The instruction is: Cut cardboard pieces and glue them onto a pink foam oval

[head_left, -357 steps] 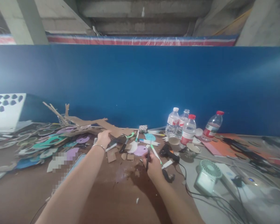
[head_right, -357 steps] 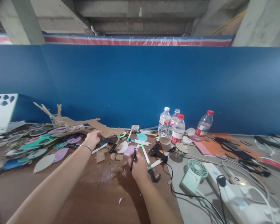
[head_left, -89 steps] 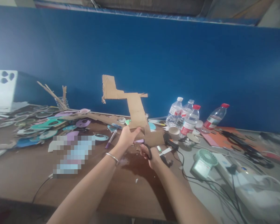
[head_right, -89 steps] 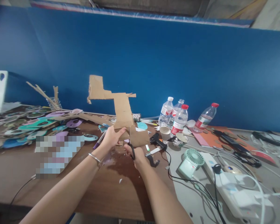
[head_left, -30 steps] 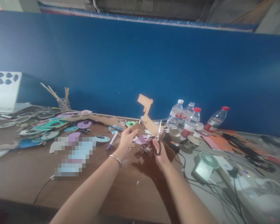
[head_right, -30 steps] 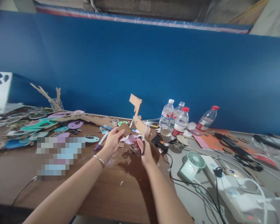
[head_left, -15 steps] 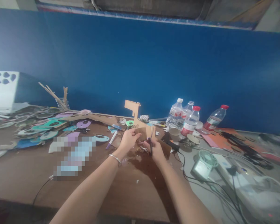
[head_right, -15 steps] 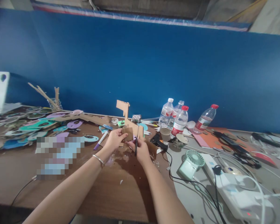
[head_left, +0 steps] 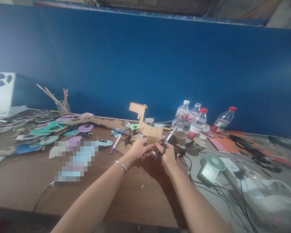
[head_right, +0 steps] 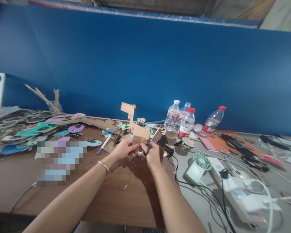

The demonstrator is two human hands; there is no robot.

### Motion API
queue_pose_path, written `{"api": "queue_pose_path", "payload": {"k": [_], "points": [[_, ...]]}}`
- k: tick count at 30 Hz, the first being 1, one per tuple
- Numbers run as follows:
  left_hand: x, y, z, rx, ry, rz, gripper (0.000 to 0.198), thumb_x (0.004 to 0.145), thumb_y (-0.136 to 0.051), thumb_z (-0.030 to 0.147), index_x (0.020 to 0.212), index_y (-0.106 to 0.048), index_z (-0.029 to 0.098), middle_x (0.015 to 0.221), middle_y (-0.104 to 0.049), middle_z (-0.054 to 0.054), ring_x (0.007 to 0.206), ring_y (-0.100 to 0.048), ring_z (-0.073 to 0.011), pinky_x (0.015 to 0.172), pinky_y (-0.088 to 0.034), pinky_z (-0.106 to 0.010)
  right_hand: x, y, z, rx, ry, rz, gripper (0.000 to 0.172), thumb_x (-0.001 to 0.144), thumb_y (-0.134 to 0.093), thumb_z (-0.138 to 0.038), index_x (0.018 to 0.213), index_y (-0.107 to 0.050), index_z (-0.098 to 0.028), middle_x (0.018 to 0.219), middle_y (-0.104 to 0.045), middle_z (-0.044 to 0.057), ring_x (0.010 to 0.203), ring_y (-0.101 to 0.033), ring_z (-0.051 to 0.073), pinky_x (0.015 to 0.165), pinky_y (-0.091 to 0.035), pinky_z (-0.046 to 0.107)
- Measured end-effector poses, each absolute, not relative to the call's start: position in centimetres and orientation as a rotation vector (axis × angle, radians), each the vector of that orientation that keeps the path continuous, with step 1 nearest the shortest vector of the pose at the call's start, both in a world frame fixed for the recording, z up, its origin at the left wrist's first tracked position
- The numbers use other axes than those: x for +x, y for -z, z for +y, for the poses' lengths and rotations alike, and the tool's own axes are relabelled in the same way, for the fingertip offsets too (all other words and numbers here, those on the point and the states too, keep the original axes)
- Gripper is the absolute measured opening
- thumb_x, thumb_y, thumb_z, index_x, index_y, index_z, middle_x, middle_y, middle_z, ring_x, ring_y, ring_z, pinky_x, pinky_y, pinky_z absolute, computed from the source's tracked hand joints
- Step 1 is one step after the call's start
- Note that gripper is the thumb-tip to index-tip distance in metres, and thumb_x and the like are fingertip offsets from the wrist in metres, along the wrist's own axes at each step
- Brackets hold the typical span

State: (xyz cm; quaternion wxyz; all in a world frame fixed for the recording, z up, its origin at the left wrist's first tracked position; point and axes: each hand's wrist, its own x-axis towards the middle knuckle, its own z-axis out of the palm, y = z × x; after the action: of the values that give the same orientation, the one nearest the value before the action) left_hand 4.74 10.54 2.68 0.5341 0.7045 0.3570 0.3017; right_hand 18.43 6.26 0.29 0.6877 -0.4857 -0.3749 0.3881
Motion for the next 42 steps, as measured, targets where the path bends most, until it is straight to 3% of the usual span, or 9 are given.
{"api": "queue_pose_path", "payload": {"k": [9,15,21,26,31,36,42], "points": [[4.5,-3.7,11.0,1.435,-1.146,0.974,0.025,0.071,-0.059,0.037,0.067,-0.055,0.012,0.053,-0.062,-0.004,0.041,-0.052,-0.0095,0.041,-0.038,-0.019,18.0,-0.4,5.6,-1.198,-0.913,-1.352,0.038,0.076,-0.051,-0.051,0.064,-0.056,-0.016,0.051,-0.05,-0.002,0.046,-0.043,0.01,0.045,-0.032,0.023],[4.6,-3.7,10.9,1.428,-1.192,1.023,0.026,0.073,-0.057,0.038,0.065,-0.054,0.013,0.055,-0.063,-0.004,0.042,-0.051,-0.0082,0.042,-0.039,-0.018,17.7,0.0,5.7,-1.258,-0.94,-1.56,0.035,0.075,-0.057,-0.044,0.055,-0.057,-0.015,0.05,-0.053,0.001,0.047,-0.047,0.011,0.048,-0.034,0.023],[4.8,-4.0,10.6,1.46,-1.183,1.024,0.02,0.073,-0.056,0.033,0.066,-0.055,0.014,0.053,-0.063,-0.002,0.042,-0.053,-0.0092,0.042,-0.04,-0.019,17.9,-0.6,5.6,-1.249,-0.977,-1.58,0.032,0.076,-0.056,-0.042,0.064,-0.061,-0.013,0.049,-0.052,0.0,0.045,-0.047,0.012,0.046,-0.035,0.024],[4.7,-3.7,10.9,1.489,-1.21,1.031,0.022,0.073,-0.056,0.035,0.067,-0.054,0.014,0.053,-0.063,-0.001,0.042,-0.053,-0.0099,0.043,-0.042,-0.02,17.8,-0.2,5.6,-1.164,-0.98,-1.596,0.03,0.078,-0.053,-0.041,0.083,-0.063,-0.013,0.056,-0.054,0.001,0.052,-0.052,0.014,0.052,-0.039,0.025],[4.7,-3.5,11.0,1.516,-1.211,1.056,0.023,0.074,-0.055,0.036,0.066,-0.053,0.015,0.053,-0.062,-0.001,0.042,-0.053,-0.0096,0.042,-0.041,-0.02,18.0,0.5,5.9,-1.217,-0.931,-1.657,0.031,0.081,-0.049,-0.041,0.08,-0.063,-0.013,0.06,-0.056,0.002,0.057,-0.053,0.015,0.057,-0.04,0.027],[4.8,-3.5,11.0,1.525,-1.19,1.074,0.022,0.074,-0.055,0.036,0.065,-0.052,0.015,0.053,-0.061,-0.001,0.043,-0.052,-0.0096,0.041,-0.04,-0.019,17.8,0.3,5.8,-1.206,-0.919,-1.643,0.031,0.079,-0.052,-0.039,0.096,-0.061,-0.014,0.066,-0.057,0.003,0.057,-0.053,0.014,0.057,-0.041,0.026],[5.0,-3.6,10.8,1.5,-1.185,1.058,0.018,0.074,-0.054,0.032,0.068,-0.053,0.015,0.052,-0.06,0.0,0.042,-0.051,-0.0094,0.04,-0.039,-0.019,17.6,0.4,5.8,-1.299,-0.901,-1.641,0.029,0.078,-0.052,-0.041,0.08,-0.064,-0.014,0.064,-0.058,0.003,0.057,-0.052,0.014,0.058,-0.041,0.027]]}}
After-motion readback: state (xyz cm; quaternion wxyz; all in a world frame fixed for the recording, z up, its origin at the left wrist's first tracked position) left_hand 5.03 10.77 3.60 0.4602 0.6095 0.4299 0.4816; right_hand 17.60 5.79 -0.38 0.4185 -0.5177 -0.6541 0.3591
